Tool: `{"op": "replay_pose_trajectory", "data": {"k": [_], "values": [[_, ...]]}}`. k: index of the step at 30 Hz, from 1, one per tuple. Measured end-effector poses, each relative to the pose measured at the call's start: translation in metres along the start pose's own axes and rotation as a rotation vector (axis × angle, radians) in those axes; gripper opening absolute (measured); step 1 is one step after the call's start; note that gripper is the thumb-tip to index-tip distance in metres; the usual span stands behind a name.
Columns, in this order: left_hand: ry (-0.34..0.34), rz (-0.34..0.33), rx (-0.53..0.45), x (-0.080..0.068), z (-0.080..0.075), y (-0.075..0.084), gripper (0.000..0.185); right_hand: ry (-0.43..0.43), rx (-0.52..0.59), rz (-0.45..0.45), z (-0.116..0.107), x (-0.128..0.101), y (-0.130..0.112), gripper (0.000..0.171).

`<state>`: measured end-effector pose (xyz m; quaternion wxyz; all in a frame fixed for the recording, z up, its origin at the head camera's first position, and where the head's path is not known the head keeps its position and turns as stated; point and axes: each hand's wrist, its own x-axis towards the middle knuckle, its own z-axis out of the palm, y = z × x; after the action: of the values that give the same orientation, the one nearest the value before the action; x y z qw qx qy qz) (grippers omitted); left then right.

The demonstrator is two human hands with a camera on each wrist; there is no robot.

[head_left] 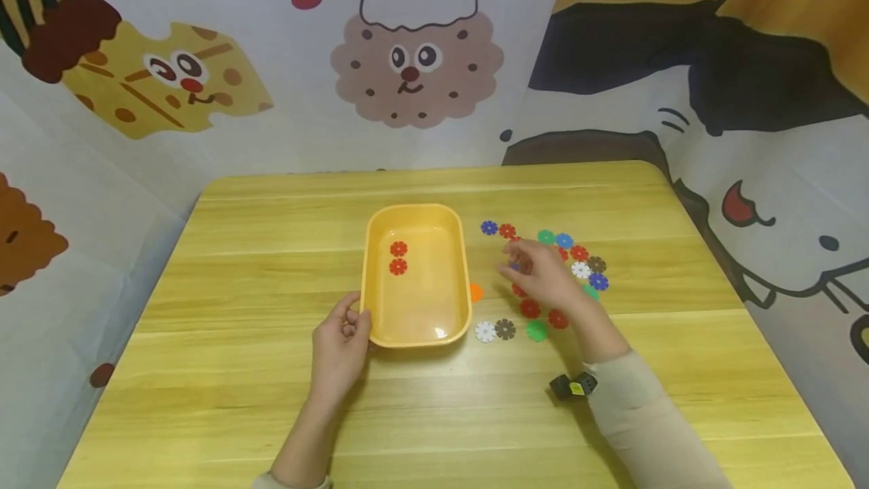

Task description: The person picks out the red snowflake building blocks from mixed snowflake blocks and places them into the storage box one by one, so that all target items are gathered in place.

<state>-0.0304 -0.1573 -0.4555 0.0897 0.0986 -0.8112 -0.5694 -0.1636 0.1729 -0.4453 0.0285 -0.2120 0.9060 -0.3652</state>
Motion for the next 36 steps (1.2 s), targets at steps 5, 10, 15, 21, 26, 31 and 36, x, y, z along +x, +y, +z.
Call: {"op": "replay_pose_trajectory", "data": {"k": [5,10,15,21,26,31,36], "values": [[0.011,0.018,0.006,0.0,-0.001,-0.001,0.038,-0.022,0.002,-0.007,-0.001,-0.002,0.003,0.032],[0.013,0.015,-0.002,0.0,-0.001,-0.001,0.038,-0.049,-0.011,0.004,-0.003,-0.007,0.009,0.025],[0.003,0.008,0.005,-0.001,-0.001,0.0,0.038,-0.099,-0.036,0.027,-0.005,-0.015,0.018,0.03],[-0.002,0.007,0.01,-0.002,-0.001,0.001,0.039,-0.131,-0.088,0.043,-0.008,-0.021,0.024,0.035],[-0.003,0.005,0.01,-0.001,-0.001,0.0,0.038,-0.165,-0.099,0.063,-0.011,-0.024,0.023,0.033],[-0.011,0.002,0.012,-0.002,-0.001,-0.001,0.039,-0.173,-0.109,0.064,-0.013,-0.026,0.024,0.032],[-0.011,0.008,0.015,-0.002,-0.001,-0.001,0.039,-0.167,-0.121,0.07,-0.012,-0.026,0.024,0.03]]}}
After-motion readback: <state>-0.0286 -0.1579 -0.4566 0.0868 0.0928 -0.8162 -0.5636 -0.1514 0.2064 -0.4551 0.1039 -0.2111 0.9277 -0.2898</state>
